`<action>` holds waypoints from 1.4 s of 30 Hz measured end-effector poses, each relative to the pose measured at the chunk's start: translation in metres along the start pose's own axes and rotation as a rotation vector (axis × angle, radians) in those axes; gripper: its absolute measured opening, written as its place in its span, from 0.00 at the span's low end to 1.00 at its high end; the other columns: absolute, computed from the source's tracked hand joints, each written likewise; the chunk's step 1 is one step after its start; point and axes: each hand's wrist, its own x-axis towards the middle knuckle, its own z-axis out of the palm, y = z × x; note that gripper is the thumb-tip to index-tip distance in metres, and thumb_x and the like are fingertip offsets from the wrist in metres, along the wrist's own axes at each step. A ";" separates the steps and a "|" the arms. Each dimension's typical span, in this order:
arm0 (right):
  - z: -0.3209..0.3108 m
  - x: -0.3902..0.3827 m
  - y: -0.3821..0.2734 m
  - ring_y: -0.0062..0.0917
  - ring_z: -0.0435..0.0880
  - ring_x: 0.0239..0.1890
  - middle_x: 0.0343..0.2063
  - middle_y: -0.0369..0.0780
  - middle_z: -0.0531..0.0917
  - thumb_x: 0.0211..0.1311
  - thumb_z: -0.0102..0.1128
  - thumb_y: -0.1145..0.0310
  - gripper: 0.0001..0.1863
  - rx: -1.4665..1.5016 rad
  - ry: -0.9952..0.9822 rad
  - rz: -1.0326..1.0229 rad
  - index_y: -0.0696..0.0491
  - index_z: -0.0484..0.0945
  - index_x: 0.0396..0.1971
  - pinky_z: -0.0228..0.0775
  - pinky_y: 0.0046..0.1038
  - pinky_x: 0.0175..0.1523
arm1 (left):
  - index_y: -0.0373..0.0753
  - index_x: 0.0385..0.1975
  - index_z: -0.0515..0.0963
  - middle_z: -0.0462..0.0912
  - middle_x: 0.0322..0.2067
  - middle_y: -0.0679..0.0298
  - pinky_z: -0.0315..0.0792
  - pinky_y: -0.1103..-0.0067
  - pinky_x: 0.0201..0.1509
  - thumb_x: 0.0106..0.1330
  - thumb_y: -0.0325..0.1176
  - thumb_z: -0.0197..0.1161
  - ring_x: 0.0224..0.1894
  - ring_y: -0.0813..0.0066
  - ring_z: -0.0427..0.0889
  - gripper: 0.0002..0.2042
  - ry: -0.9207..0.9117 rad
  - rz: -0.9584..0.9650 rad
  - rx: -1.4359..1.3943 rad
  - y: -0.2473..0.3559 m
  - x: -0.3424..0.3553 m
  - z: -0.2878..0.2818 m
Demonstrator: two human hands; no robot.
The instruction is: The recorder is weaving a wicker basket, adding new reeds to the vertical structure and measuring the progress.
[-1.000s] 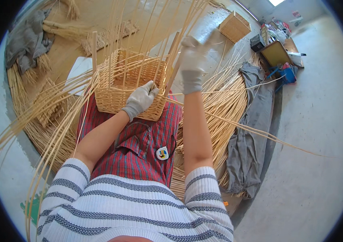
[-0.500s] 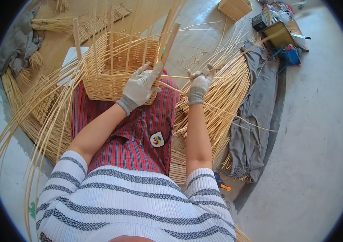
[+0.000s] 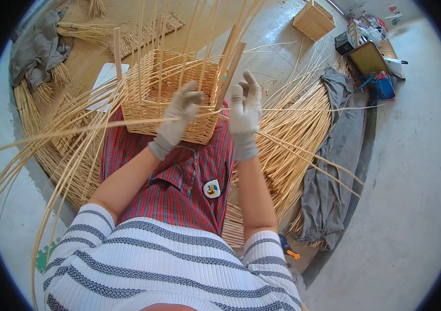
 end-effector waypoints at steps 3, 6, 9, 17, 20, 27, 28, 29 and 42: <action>-0.039 0.017 0.014 0.30 0.81 0.40 0.42 0.43 0.81 0.58 0.70 0.56 0.25 -0.476 -0.282 0.568 0.56 0.75 0.50 0.75 0.31 0.47 | 0.39 0.49 0.77 0.83 0.41 0.59 0.80 0.73 0.50 0.73 0.44 0.59 0.47 0.71 0.84 0.15 0.083 -0.441 -0.618 -0.008 0.005 -0.050; -0.015 0.001 0.006 0.38 0.80 0.44 0.41 0.47 0.80 0.52 0.72 0.48 0.30 -1.193 -0.418 0.274 0.56 0.76 0.45 0.73 0.34 0.52 | 0.37 0.42 0.77 0.83 0.32 0.60 0.80 0.81 0.27 0.73 0.45 0.57 0.31 0.77 0.84 0.16 0.095 -0.440 -0.177 0.018 0.019 -0.076; -0.018 0.003 0.015 0.38 0.81 0.41 0.37 0.46 0.80 0.48 0.75 0.47 0.32 -1.211 -0.362 0.246 0.55 0.76 0.44 0.73 0.35 0.49 | 0.38 0.37 0.76 0.82 0.26 0.63 0.75 0.86 0.15 0.73 0.44 0.58 0.24 0.80 0.83 0.14 0.077 -0.305 -0.173 0.028 0.042 -0.072; -0.003 -0.007 0.032 0.41 0.81 0.38 0.33 0.45 0.80 0.55 0.69 0.48 0.24 -1.301 -0.079 0.149 0.54 0.77 0.37 0.73 0.40 0.44 | 0.34 0.45 0.74 0.82 0.35 0.61 0.78 0.83 0.37 0.71 0.42 0.61 0.35 0.77 0.83 0.16 0.001 0.016 0.220 0.049 0.081 -0.008; 0.006 -0.013 0.053 0.42 0.81 0.36 0.31 0.45 0.79 0.62 0.62 0.52 0.17 -1.345 0.130 0.012 0.52 0.77 0.35 0.74 0.42 0.42 | 0.32 0.56 0.69 0.80 0.44 0.58 0.75 0.77 0.52 0.70 0.46 0.63 0.44 0.73 0.82 0.25 0.051 0.120 0.322 0.038 0.123 0.037; -0.041 0.009 0.107 0.42 0.84 0.36 0.32 0.44 0.80 0.65 0.56 0.52 0.16 -1.494 0.173 -0.107 0.51 0.77 0.34 0.75 0.41 0.39 | 0.36 0.64 0.66 0.79 0.52 0.51 0.70 0.69 0.61 0.68 0.39 0.65 0.54 0.64 0.79 0.28 -0.353 0.106 -0.103 0.035 0.086 0.049; -0.036 0.005 0.102 0.42 0.84 0.36 0.32 0.44 0.80 0.65 0.56 0.52 0.16 -1.474 0.180 -0.099 0.51 0.77 0.34 0.75 0.41 0.39 | 0.37 0.62 0.69 0.79 0.52 0.52 0.70 0.68 0.61 0.67 0.36 0.66 0.54 0.64 0.78 0.25 -0.367 0.160 0.097 0.036 0.062 0.015; -0.020 -0.005 0.089 0.42 0.84 0.35 0.32 0.44 0.81 0.64 0.57 0.52 0.16 -1.412 0.200 -0.100 0.51 0.77 0.33 0.76 0.41 0.38 | 0.38 0.60 0.72 0.79 0.52 0.53 0.69 0.68 0.62 0.66 0.33 0.66 0.55 0.63 0.78 0.23 -0.372 0.211 0.312 0.037 0.037 -0.032; -0.015 -0.026 0.044 0.38 0.81 0.30 0.29 0.42 0.78 0.63 0.63 0.52 0.18 -1.248 0.248 -0.117 0.53 0.77 0.35 0.74 0.37 0.38 | 0.40 0.59 0.69 0.82 0.40 0.60 0.76 0.75 0.42 0.64 0.24 0.64 0.40 0.71 0.82 0.23 0.059 -0.076 0.852 -0.020 -0.073 -0.171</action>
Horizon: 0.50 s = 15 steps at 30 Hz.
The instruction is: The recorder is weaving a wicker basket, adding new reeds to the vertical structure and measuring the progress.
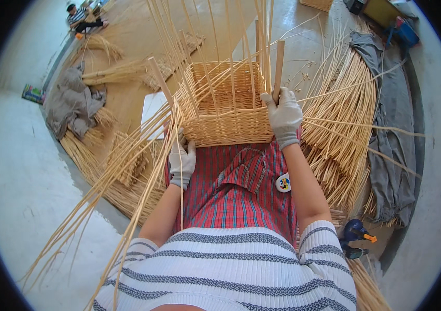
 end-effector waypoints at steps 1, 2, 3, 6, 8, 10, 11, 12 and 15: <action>-0.001 -0.006 -0.008 0.38 0.81 0.30 0.29 0.42 0.78 0.63 0.63 0.52 0.18 0.001 0.020 0.008 0.53 0.77 0.35 0.74 0.37 0.38 | 0.42 0.61 0.68 0.83 0.41 0.58 0.76 0.76 0.42 0.64 0.24 0.63 0.41 0.71 0.83 0.24 -0.026 -0.069 -0.113 -0.008 0.001 -0.003; -0.003 -0.014 -0.033 0.36 0.82 0.33 0.32 0.42 0.80 0.64 0.63 0.56 0.15 0.118 0.224 -0.039 0.53 0.78 0.40 0.76 0.35 0.41 | 0.44 0.63 0.68 0.84 0.43 0.57 0.76 0.76 0.41 0.65 0.24 0.62 0.42 0.72 0.84 0.25 -0.050 -0.146 -0.221 -0.013 0.003 -0.008; -0.005 -0.021 -0.052 0.34 0.84 0.35 0.35 0.41 0.82 0.65 0.63 0.60 0.14 0.215 0.436 -0.087 0.52 0.79 0.45 0.77 0.34 0.45 | 0.44 0.63 0.68 0.84 0.44 0.55 0.78 0.73 0.44 0.65 0.30 0.64 0.42 0.67 0.86 0.26 -0.039 -0.127 -0.114 -0.012 0.007 -0.016; 0.014 -0.041 -0.100 0.29 0.84 0.50 0.47 0.43 0.83 0.69 0.57 0.66 0.14 0.807 0.039 -0.275 0.53 0.78 0.51 0.77 0.30 0.53 | 0.50 0.69 0.63 0.81 0.52 0.51 0.77 0.65 0.49 0.67 0.35 0.61 0.48 0.52 0.84 0.29 -0.246 -0.098 0.004 0.021 0.036 -0.048; 0.049 -0.034 -0.141 0.36 0.77 0.60 0.54 0.50 0.79 0.69 0.56 0.56 0.29 0.796 -0.380 0.038 0.61 0.69 0.61 0.67 0.33 0.65 | 0.50 0.68 0.64 0.82 0.51 0.51 0.77 0.64 0.48 0.66 0.35 0.62 0.46 0.49 0.83 0.29 -0.312 -0.125 0.084 0.010 0.043 -0.041; 0.108 -0.005 -0.150 0.42 0.65 0.69 0.62 0.57 0.69 0.62 0.62 0.45 0.46 0.613 -0.422 0.288 0.65 0.58 0.66 0.56 0.35 0.72 | 0.46 0.67 0.66 0.81 0.51 0.51 0.76 0.63 0.49 0.65 0.36 0.63 0.47 0.47 0.82 0.28 -0.211 -0.065 0.237 0.009 0.048 -0.028; 0.119 0.006 -0.163 0.44 0.58 0.73 0.67 0.60 0.61 0.56 0.66 0.41 0.56 0.528 -0.503 0.438 0.66 0.50 0.70 0.50 0.36 0.75 | 0.43 0.66 0.66 0.81 0.51 0.50 0.76 0.62 0.50 0.65 0.35 0.63 0.47 0.47 0.82 0.28 -0.204 -0.028 0.260 -0.015 0.045 -0.024; 0.129 0.014 -0.162 0.44 0.58 0.73 0.67 0.60 0.61 0.56 0.66 0.41 0.56 0.533 -0.468 0.447 0.66 0.50 0.70 0.50 0.36 0.75 | 0.43 0.66 0.66 0.81 0.51 0.50 0.76 0.62 0.50 0.65 0.35 0.63 0.47 0.47 0.82 0.28 -0.212 0.006 0.253 -0.004 0.050 -0.024; 0.144 0.026 -0.161 0.50 0.51 0.74 0.72 0.60 0.45 0.47 0.74 0.42 0.70 0.676 -0.468 0.716 0.61 0.32 0.73 0.47 0.39 0.76 | 0.44 0.68 0.62 0.82 0.46 0.47 0.76 0.59 0.45 0.62 0.32 0.62 0.43 0.44 0.82 0.31 -0.303 -0.021 0.342 0.010 0.059 -0.025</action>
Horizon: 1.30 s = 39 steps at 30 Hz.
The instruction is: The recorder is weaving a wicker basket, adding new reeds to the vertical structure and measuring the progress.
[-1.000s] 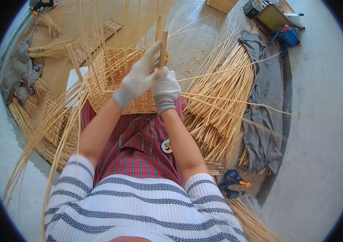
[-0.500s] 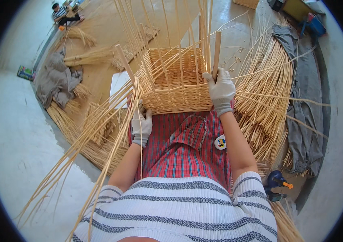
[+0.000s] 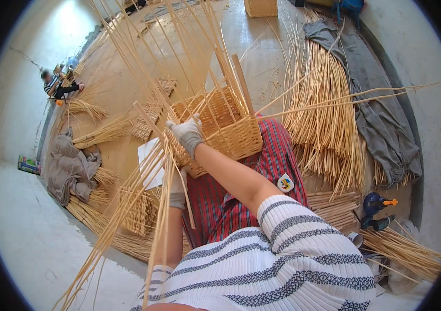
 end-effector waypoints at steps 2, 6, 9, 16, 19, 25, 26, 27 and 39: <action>0.004 -0.017 -0.005 0.51 0.52 0.74 0.72 0.60 0.46 0.46 0.75 0.42 0.70 0.001 0.020 0.059 0.60 0.32 0.73 0.47 0.38 0.76 | 0.45 0.68 0.61 0.82 0.44 0.48 0.75 0.59 0.44 0.63 0.31 0.61 0.42 0.44 0.82 0.31 0.013 -0.037 -0.043 -0.007 -0.011 -0.006; 0.016 -0.027 0.011 0.51 0.57 0.71 0.70 0.62 0.50 0.50 0.76 0.49 0.65 0.068 0.148 -0.082 0.52 0.35 0.75 0.52 0.36 0.74 | 0.49 0.67 0.62 0.82 0.37 0.53 0.74 0.62 0.39 0.65 0.30 0.57 0.36 0.49 0.82 0.28 0.081 0.039 -0.071 -0.040 -0.020 0.020; 0.015 -0.001 0.036 0.41 0.67 0.66 0.66 0.58 0.63 0.56 0.73 0.57 0.52 0.265 0.228 -0.489 0.54 0.49 0.74 0.61 0.32 0.68 | 0.52 0.67 0.62 0.84 0.40 0.57 0.76 0.66 0.39 0.66 0.30 0.55 0.37 0.53 0.83 0.28 -0.030 -0.018 -0.115 -0.013 -0.009 0.009; -0.007 -0.052 -0.026 0.22 0.82 0.38 0.37 0.40 0.85 0.63 0.68 0.58 0.22 0.271 -0.286 -0.295 0.59 0.80 0.49 0.75 0.24 0.47 | 0.54 0.65 0.64 0.83 0.45 0.52 0.77 0.59 0.45 0.65 0.37 0.60 0.43 0.45 0.83 0.27 0.173 0.011 -0.054 -0.030 -0.018 0.013; -0.018 -0.038 -0.040 0.17 0.82 0.33 0.33 0.41 0.86 0.65 0.64 0.53 0.22 -0.085 -0.060 -0.787 0.57 0.80 0.48 0.74 0.22 0.39 | 0.53 0.64 0.66 0.83 0.43 0.52 0.77 0.61 0.44 0.65 0.40 0.61 0.41 0.46 0.84 0.26 0.047 -0.061 0.003 -0.025 0.000 0.010; -0.043 -0.094 -0.075 0.32 0.82 0.49 0.44 0.44 0.84 0.68 0.56 0.53 0.24 0.552 -0.123 -0.990 0.57 0.78 0.53 0.73 0.32 0.54 | 0.49 0.61 0.68 0.83 0.43 0.57 0.77 0.64 0.42 0.64 0.52 0.64 0.40 0.55 0.84 0.28 -0.279 -0.430 -0.267 -0.038 0.008 0.005; -0.045 -0.083 -0.049 0.31 0.82 0.47 0.42 0.42 0.84 0.69 0.56 0.52 0.23 0.439 -0.239 -0.802 0.57 0.79 0.50 0.73 0.32 0.54 | 0.48 0.60 0.69 0.83 0.45 0.58 0.77 0.64 0.43 0.65 0.53 0.62 0.41 0.55 0.84 0.28 -0.238 -0.322 -0.146 -0.043 0.009 0.013; -0.046 -0.072 -0.019 0.30 0.82 0.45 0.39 0.40 0.84 0.70 0.56 0.52 0.22 0.325 -0.354 -0.605 0.57 0.80 0.47 0.73 0.32 0.54 | 0.47 0.60 0.69 0.82 0.47 0.60 0.77 0.64 0.44 0.65 0.54 0.61 0.42 0.55 0.83 0.27 -0.196 -0.222 -0.027 -0.045 0.006 0.019; -0.159 -0.040 0.125 0.26 0.85 0.43 0.39 0.39 0.86 0.70 0.60 0.68 0.09 0.622 -0.293 -0.308 0.54 0.79 0.45 0.80 0.27 0.49 | 0.45 0.67 0.64 0.80 0.52 0.50 0.82 0.68 0.32 0.69 0.29 0.59 0.32 0.56 0.87 0.26 0.365 0.311 -0.154 0.058 -0.022 -0.001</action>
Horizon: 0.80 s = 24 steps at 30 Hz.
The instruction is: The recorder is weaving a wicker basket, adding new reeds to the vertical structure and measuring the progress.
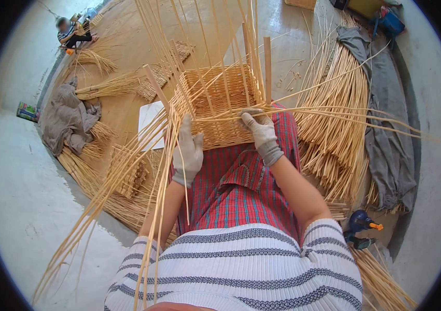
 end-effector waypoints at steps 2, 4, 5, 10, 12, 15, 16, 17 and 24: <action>0.012 -0.004 -0.001 0.25 0.85 0.44 0.42 0.39 0.85 0.67 0.62 0.74 0.07 0.055 0.150 -0.092 0.54 0.80 0.44 0.80 0.25 0.47 | 0.44 0.63 0.66 0.80 0.49 0.53 0.81 0.71 0.27 0.70 0.29 0.58 0.28 0.61 0.86 0.22 -0.151 -0.337 -0.332 0.010 0.041 0.000; 0.024 -0.003 -0.007 0.24 0.85 0.45 0.45 0.39 0.84 0.65 0.62 0.77 0.10 0.012 0.186 -0.043 0.53 0.80 0.45 0.80 0.24 0.46 | 0.42 0.59 0.68 0.80 0.45 0.56 0.80 0.74 0.22 0.71 0.30 0.57 0.24 0.66 0.85 0.18 -0.316 -0.656 -0.664 0.007 0.051 0.006; 0.045 0.003 -0.018 0.23 0.85 0.43 0.42 0.40 0.85 0.64 0.63 0.77 0.10 -0.092 0.225 -0.097 0.53 0.79 0.45 0.79 0.24 0.43 | 0.41 0.52 0.68 0.78 0.38 0.59 0.78 0.76 0.18 0.72 0.31 0.56 0.21 0.70 0.82 0.12 -0.369 -0.693 -0.669 -0.004 0.050 0.014; 0.146 0.071 -0.076 0.31 0.84 0.44 0.41 0.46 0.82 0.66 0.54 0.77 0.19 -1.240 -0.002 -0.916 0.50 0.74 0.57 0.76 0.30 0.49 | 0.39 0.37 0.64 0.70 0.23 0.66 0.77 0.78 0.14 0.74 0.34 0.56 0.13 0.74 0.77 0.09 -0.127 -0.868 -0.983 -0.001 0.047 0.055; 0.148 0.069 -0.084 0.29 0.84 0.44 0.39 0.44 0.82 0.66 0.54 0.77 0.19 -1.387 -0.140 -0.716 0.51 0.73 0.57 0.77 0.31 0.50 | 0.38 0.35 0.64 0.70 0.24 0.67 0.79 0.77 0.16 0.73 0.32 0.57 0.16 0.75 0.78 0.09 -0.111 -0.885 -0.992 -0.010 0.050 0.046; 0.080 0.048 -0.035 0.28 0.85 0.43 0.32 0.40 0.80 0.71 0.50 0.74 0.11 -0.138 -0.181 -0.629 0.52 0.70 0.51 0.79 0.33 0.42 | 0.40 0.35 0.64 0.71 0.26 0.66 0.83 0.74 0.22 0.70 0.29 0.60 0.24 0.76 0.80 0.10 -0.192 -0.819 -0.894 -0.018 0.047 0.048; 0.033 0.036 -0.004 0.29 0.85 0.40 0.31 0.40 0.81 0.74 0.46 0.71 0.10 -0.133 -0.143 -0.622 0.53 0.69 0.51 0.78 0.33 0.39 | 0.40 0.35 0.64 0.71 0.26 0.66 0.83 0.74 0.22 0.70 0.29 0.60 0.24 0.76 0.80 0.10 -0.173 -0.824 -0.932 -0.011 0.047 0.053; 0.001 0.029 0.011 0.30 0.85 0.38 0.30 0.39 0.81 0.77 0.42 0.67 0.10 -0.125 -0.103 -0.612 0.53 0.67 0.51 0.77 0.34 0.36 | 0.40 0.33 0.64 0.72 0.26 0.65 0.83 0.74 0.22 0.69 0.29 0.61 0.22 0.75 0.79 0.10 -0.175 -0.757 -0.907 -0.009 0.046 0.055; 0.059 -0.005 -0.023 0.25 0.85 0.38 0.33 0.40 0.83 0.77 0.44 0.68 0.08 -0.263 0.002 -0.395 0.54 0.71 0.45 0.67 0.17 0.21 | 0.45 0.28 0.62 0.70 0.14 0.69 0.65 0.78 0.08 0.60 0.41 0.75 0.10 0.76 0.73 0.22 -0.054 -0.846 -0.762 0.001 0.068 0.048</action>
